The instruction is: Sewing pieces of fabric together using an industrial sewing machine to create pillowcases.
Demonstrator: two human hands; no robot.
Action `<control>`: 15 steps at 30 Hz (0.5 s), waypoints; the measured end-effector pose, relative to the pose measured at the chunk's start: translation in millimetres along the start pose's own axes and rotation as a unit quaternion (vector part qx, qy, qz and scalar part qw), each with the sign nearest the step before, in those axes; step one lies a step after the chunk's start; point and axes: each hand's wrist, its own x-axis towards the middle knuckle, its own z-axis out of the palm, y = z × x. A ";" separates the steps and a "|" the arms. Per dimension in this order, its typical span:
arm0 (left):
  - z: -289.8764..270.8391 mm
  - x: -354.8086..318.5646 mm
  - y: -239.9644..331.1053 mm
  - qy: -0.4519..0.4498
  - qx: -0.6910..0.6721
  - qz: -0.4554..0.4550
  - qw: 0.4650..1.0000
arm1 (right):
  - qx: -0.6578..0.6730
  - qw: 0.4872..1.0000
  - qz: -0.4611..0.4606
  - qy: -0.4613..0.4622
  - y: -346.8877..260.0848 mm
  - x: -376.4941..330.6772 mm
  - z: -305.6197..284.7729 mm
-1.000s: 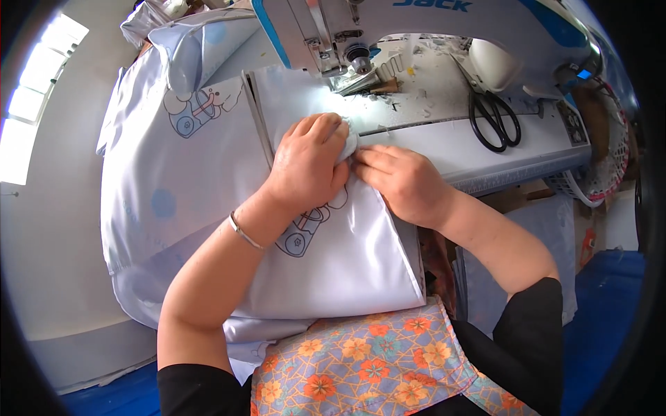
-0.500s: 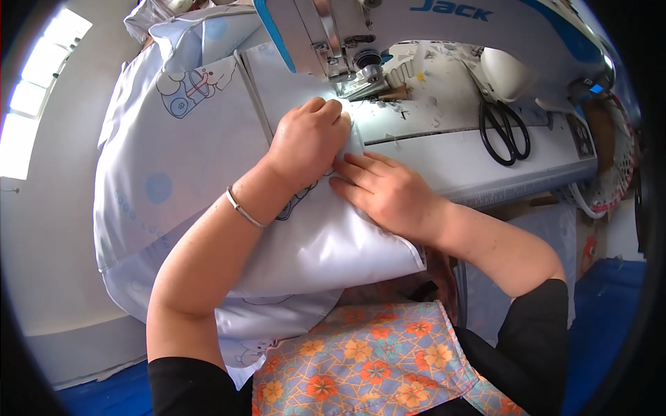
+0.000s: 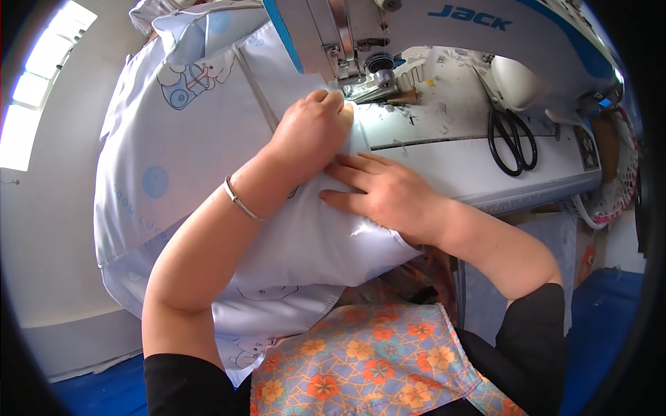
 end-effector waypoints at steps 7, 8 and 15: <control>-27.7 -11.8 -7.0 -0.079 0.063 -0.012 0.995 | 0.113 0.987 -0.020 -0.114 -2.8 -9.5 -18.1; -32.6 -8.5 -6.2 -0.105 0.027 -0.034 0.994 | 0.113 0.987 -0.022 -0.112 -4.6 -9.8 -17.6; -39.0 17.9 21.9 -0.215 0.038 -0.069 0.973 | 0.099 0.992 -0.010 -0.077 -5.0 -6.1 -9.0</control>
